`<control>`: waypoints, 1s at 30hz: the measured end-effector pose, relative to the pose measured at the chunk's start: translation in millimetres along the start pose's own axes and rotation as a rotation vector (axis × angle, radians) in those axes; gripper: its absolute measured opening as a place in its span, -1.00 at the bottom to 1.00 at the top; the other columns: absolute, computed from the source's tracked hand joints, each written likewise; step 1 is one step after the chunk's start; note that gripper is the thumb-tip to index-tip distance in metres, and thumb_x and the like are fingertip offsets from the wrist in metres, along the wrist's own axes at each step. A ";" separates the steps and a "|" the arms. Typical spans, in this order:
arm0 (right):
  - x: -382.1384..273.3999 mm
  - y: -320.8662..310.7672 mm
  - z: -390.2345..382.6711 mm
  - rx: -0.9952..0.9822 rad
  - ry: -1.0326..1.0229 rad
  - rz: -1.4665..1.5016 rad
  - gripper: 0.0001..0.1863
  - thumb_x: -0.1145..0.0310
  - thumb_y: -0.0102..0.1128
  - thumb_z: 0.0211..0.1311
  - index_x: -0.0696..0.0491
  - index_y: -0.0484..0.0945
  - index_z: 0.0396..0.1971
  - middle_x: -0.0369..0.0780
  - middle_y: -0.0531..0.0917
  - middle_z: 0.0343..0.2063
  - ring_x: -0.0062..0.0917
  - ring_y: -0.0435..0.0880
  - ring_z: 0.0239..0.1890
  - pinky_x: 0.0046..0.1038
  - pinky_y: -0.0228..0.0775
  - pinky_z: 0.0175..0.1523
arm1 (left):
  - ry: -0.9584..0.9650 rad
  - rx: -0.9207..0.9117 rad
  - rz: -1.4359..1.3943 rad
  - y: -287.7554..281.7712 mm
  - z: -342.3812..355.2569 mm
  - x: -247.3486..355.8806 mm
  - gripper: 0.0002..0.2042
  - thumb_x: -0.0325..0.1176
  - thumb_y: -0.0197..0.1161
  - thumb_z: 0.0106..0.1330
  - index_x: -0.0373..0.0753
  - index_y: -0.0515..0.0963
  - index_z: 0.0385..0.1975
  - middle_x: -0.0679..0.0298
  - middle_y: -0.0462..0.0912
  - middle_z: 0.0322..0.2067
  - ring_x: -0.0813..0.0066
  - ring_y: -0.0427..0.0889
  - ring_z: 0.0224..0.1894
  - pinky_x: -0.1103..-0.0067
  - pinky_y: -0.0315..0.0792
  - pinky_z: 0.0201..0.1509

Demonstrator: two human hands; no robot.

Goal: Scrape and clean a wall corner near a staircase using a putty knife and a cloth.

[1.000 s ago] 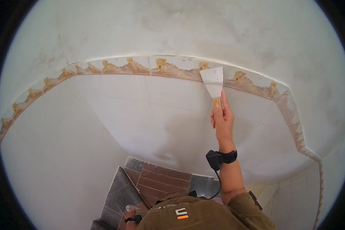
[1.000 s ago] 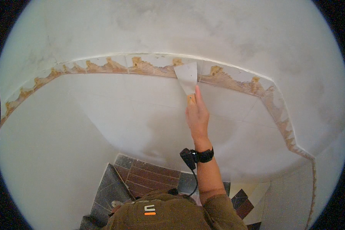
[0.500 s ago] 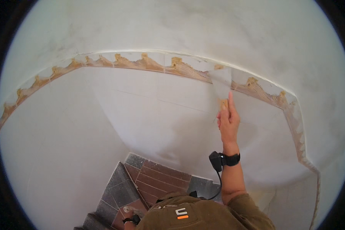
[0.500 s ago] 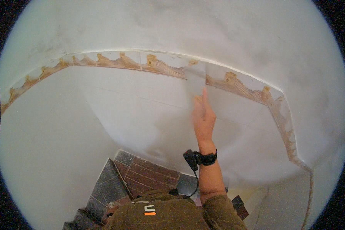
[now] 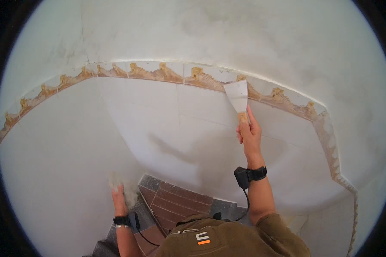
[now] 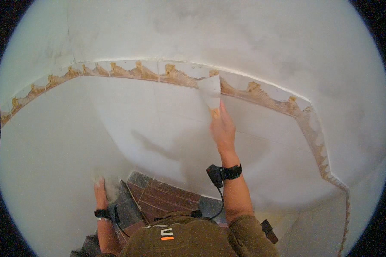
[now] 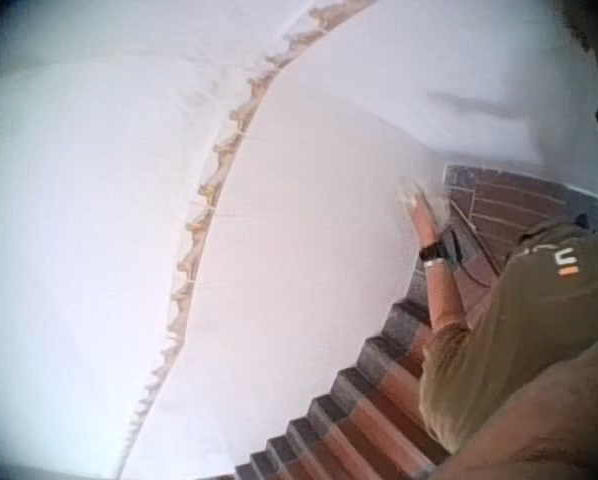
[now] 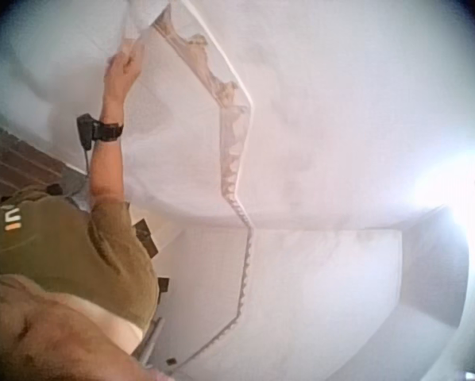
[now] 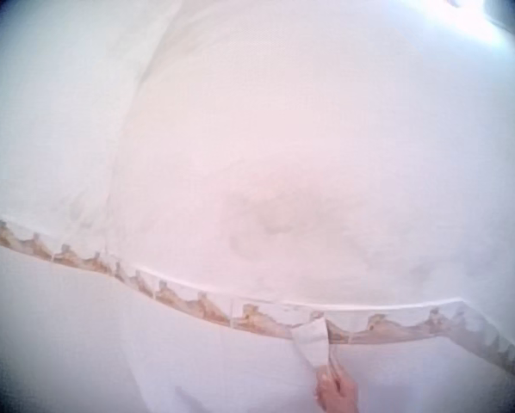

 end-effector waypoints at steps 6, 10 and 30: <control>-2.7 2.2 -11.8 -0.011 0.138 0.080 -0.49 0.42 -0.10 0.13 0.03 0.14 0.15 -0.37 0.37 -0.66 -0.80 0.22 -0.75 -0.77 0.05 -0.70 | 0.508 -0.409 -0.019 207.3 -15.4 133.6 -0.72 -0.40 0.05 0.20 -0.33 0.28 -0.11 0.24 0.50 -0.27 0.51 0.51 -0.28 0.59 0.42 -0.24; -21.7 32.5 -29.7 -0.135 -0.312 -0.155 -0.54 0.43 -0.05 0.09 0.10 0.24 0.06 -0.10 0.53 -0.55 -0.35 0.52 -0.54 -0.51 0.32 -0.41 | 0.940 -0.475 -0.135 318.7 -42.7 150.4 -0.66 -0.50 0.11 0.09 -0.34 0.28 -0.11 0.15 0.40 -0.22 0.38 0.39 -0.15 0.53 0.27 -0.03; -3.5 -67.7 -115.3 -0.029 0.407 0.430 -0.60 0.29 -0.12 0.20 0.16 0.25 0.00 -0.27 0.39 -0.71 -0.71 0.25 -0.80 -0.71 0.08 -0.73 | 0.126 -0.739 -0.551 339.4 -53.1 179.1 -0.64 -0.33 0.05 0.23 -0.35 0.24 -0.03 0.20 0.42 -0.12 0.40 0.43 -0.10 0.52 0.33 -0.02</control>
Point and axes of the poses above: each hand's wrist, its own z-axis towards the middle knuckle, its own y-axis out of the palm, x = y × z, the point moved 2 cm from there along z, towards the middle knuckle
